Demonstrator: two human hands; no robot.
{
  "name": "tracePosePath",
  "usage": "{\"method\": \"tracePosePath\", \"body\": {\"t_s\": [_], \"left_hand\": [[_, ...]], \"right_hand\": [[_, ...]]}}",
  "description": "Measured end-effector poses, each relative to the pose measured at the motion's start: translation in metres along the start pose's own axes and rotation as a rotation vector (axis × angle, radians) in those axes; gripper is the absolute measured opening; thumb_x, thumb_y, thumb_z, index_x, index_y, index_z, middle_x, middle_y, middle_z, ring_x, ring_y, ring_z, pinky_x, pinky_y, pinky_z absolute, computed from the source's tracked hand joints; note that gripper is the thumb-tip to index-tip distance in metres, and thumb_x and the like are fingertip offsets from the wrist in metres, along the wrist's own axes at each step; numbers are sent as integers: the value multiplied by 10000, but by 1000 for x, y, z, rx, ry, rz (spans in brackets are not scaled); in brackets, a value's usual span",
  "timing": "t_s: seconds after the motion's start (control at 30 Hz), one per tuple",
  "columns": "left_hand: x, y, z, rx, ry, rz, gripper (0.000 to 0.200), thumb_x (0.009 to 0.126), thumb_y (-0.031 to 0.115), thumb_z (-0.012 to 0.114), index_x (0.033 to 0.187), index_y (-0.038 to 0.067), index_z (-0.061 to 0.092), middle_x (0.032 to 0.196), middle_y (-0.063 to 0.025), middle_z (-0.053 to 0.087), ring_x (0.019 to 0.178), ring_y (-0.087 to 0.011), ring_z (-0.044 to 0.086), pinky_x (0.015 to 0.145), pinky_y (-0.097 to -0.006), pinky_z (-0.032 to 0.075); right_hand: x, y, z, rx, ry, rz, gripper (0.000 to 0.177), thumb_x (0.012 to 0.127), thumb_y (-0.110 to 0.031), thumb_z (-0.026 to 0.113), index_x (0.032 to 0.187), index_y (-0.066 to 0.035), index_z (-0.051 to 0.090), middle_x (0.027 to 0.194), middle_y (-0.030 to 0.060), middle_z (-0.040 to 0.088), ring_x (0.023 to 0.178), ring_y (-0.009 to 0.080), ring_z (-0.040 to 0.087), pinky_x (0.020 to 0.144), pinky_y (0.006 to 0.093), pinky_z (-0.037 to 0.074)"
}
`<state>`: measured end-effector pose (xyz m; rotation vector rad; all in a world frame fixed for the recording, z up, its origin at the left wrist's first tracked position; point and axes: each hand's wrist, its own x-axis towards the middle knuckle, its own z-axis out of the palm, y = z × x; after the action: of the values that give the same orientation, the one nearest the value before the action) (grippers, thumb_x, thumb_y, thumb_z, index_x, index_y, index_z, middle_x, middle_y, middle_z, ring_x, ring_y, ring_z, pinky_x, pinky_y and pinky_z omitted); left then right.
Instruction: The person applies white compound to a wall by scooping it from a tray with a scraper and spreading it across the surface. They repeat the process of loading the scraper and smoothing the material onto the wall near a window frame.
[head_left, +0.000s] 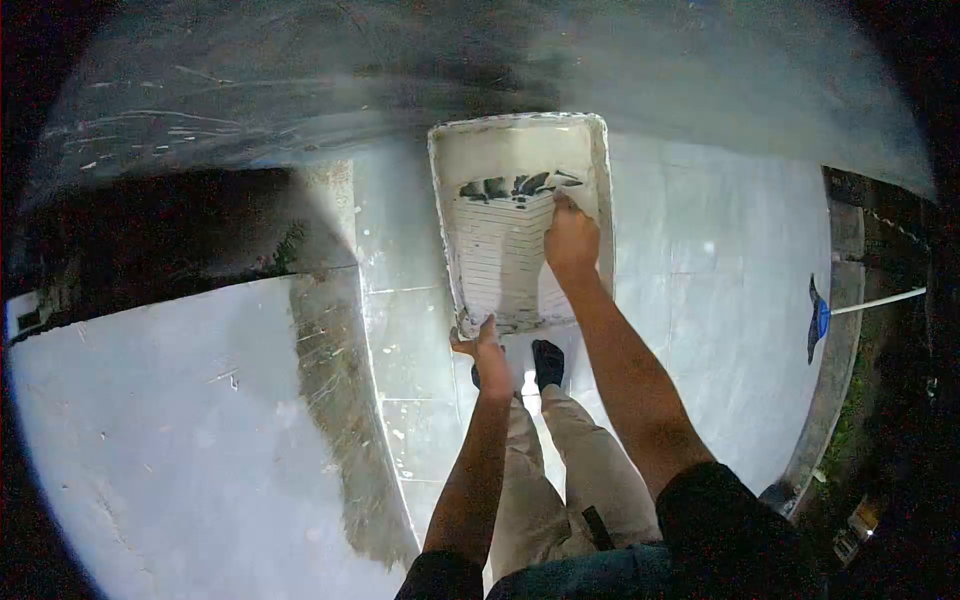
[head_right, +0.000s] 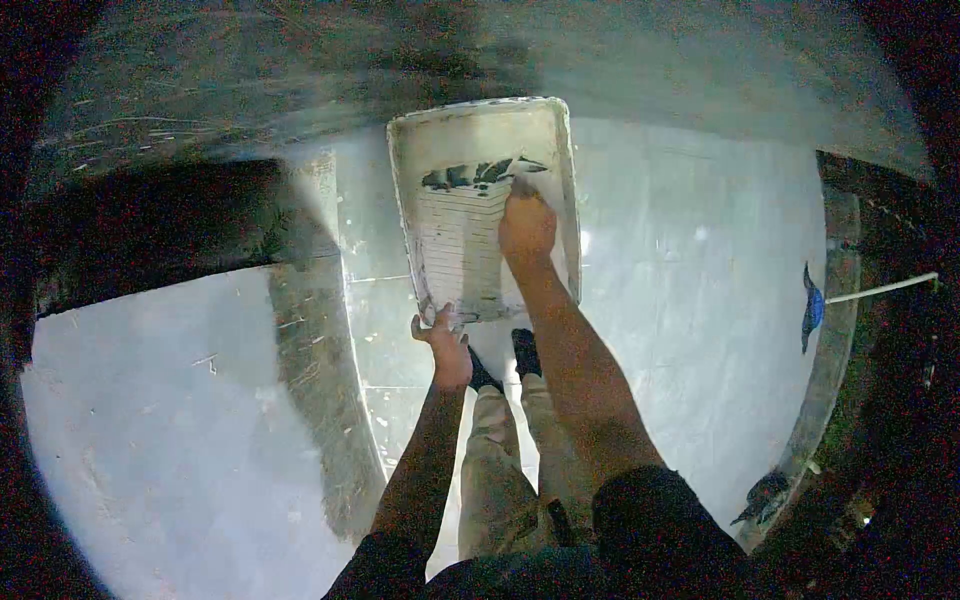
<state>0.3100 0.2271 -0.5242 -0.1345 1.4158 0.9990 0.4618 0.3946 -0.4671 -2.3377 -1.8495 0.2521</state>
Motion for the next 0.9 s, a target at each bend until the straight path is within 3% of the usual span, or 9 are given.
{"method": "tracePosePath", "body": {"t_s": [0.27, 0.33, 0.37, 0.4, 0.47, 0.5, 0.53, 0.6, 0.9], "left_hand": [[-34, 25, 13, -65, 98, 84, 823, 796, 130, 639, 1385, 173, 66, 1364, -195, 261, 1216, -281, 342, 988, -451, 290], [-35, 27, 18, -209, 124, 137, 795, 813, 114, 615, 1382, 147, 62, 1355, -232, 242, 1206, -308, 344, 1016, -445, 271], [-35, 27, 19, -213, 124, 141, 795, 813, 114, 615, 1382, 147, 62, 1355, -232, 242, 1206, -308, 344, 1016, -445, 271], [-37, 29, 22, -80, 175, 200, 774, 825, 109, 600, 1382, 120, 63, 1345, -252, 242, 1203, -320, 345, 1028, -440, 258], [-37, 31, 23, 53, 226, 259, 754, 838, 105, 585, 1382, 94, 64, 1335, -273, 241, 1200, -333, 347, 1039, -434, 245], [-35, 37, 22, 207, 231, 323, 730, 846, 99, 572, 1374, 56, 71, 1327, -289, 238, 1198, -338, 345, 1041, -428, 242], [-40, 48, 23, 361, 240, 387, 707, 854, 93, 558, 1366, 18, 78, 1320, -305, 235, 1197, -344, 343, 1043, -422, 238], [-67, 77, 25, 475, 197, 533, 668, 863, 97, 545, 1356, -14, 109, 1317, -308, 252, 1196, -355, 349, 1047, -423, 235], [-139, 151, -4, 802, 233, 1005, 498, 888, 93, 491, 1307, -105, 306, 1341, -334, 329, 1263, -452, 323, 1066, -480, 235]], "right_hand": [[-47, -84, 20, 214, 76, -203, 400, 727, -25, 557, 1126, -20, 586, 874, 228, 644, 745, 379, 642, 716, 458, 517], [-42, -99, -24, 324, -189, -60, 376, 697, -13, 549, 1065, -29, 623, 802, 237, 642, 717, 395, 637, 699, 453, 523], [-43, -85, -2, 428, 86, -150, 344, 733, 11, 547, 1061, -35, 639, 727, 193, 653, 665, 311, 660, 631, 403, 541], [-43, -75, 2, 430, 87, -156, 344, 733, 11, 547, 1061, -35, 639, 727, 193, 653, 665, 311, 660, 631, 403, 541], [-43, -50, 8, 841, -126, 139, 319, 784, 20, 552, 1090, -14, 636, 705, 131, 658, 638, 213, 659, 564, 349, 539], [-43, -39, 23, 1063, -202, 239, 291, 747, 13, 570, 1028, 10, 644, 805, 188, 666, 666, 244, 654, 621, 366, 539], [-43, -44, 5, 1075, -202, 220, 291, 747, 13, 570, 1028, 10, 644, 805, 188, 666, 666, 244, 654, 621, 366, 539], [-50, -56, -45, 1632, -415, 471, 266, 788, 14, 565, 1041, 7, 648, 876, 146, 678, 705, 194, 658, 590, 337, 560], [-77, -88, -124, 1784, -708, 388, 374, 798, 42, 516, 1171, 51, 521, 1087, 178, 622, 890, 284, 654, 732, 420, 584]]}}
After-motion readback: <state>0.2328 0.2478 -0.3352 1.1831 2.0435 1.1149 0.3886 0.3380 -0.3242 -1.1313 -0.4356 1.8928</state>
